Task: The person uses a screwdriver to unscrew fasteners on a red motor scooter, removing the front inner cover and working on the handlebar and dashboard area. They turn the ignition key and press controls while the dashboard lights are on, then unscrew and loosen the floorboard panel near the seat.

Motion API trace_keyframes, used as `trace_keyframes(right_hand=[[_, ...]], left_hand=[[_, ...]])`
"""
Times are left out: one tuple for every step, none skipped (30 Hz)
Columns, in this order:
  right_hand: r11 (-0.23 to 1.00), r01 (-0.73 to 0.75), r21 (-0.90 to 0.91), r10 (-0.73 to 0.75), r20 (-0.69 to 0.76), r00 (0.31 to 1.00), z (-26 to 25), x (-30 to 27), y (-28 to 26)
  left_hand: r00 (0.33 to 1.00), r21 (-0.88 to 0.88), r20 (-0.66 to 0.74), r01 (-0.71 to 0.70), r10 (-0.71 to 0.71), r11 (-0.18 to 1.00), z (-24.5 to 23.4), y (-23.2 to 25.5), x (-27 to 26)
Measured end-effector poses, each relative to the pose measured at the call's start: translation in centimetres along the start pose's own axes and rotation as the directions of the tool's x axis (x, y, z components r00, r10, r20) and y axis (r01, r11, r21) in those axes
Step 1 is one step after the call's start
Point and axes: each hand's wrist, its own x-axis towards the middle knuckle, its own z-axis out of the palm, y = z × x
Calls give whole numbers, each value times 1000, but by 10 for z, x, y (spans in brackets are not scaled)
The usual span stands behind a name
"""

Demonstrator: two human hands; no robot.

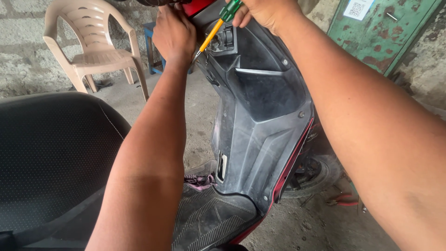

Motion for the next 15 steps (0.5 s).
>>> trace_keyframes(right_hand=[[1000,9,-16,-9,-4,1000,0,-1,-1],[999,19,-32,-19,-9,1000,0,-1,-2],[999,19,-34,-19,-9,1000,1,-2,-5],[999,11,-41,-11,-16,1000,2,-3,-8],[999,2,-48,-3,-23,1000,3,-4,-11],[999,1,-50,-2,-23,1000,3,-4,-11],[999,6,-48,-7,-26,1000,2,-5,-11],[999,12,-45,-13,-29,999,3,-5,-12],[999,11,-45,-13,-30,999,2,-3,-9],[999,7,-41,-8,-25,1000,2,-2,-6],[999,2,-37,-3,-21,1000,2,-1,-4],[999,1,-37,-2,-21,1000,-2,2,5],[1000,-18,-11,18,1,1000,-5,5,13],[999,-38,18,38,26,999,-6,8,21],[999,-39,21,39,28,999,-9,11,27]], left_hand=[[1000,-36,-16,1,-1,999,-1,1,0],[999,-73,-32,0,-2,997,-2,2,0],[999,-74,-32,0,-2,997,0,0,1],[1000,-63,-15,16,-17,998,2,-2,1],[999,-51,2,33,-33,998,5,-4,2],[999,-53,3,33,-33,998,6,-4,3],[997,-49,27,78,-76,996,6,-3,4],[992,-41,51,121,-119,992,6,-3,7],[992,-41,51,121,-119,992,9,-8,7],[989,0,21,145,-145,989,11,-13,7],[985,41,-10,170,-170,985,14,-17,7],[985,41,-8,170,-170,985,12,-22,2],[977,27,-25,214,-213,977,11,-27,-4],[966,17,-42,258,-257,966,8,-33,-10],[965,20,-41,259,-258,966,-3,-36,-26]])
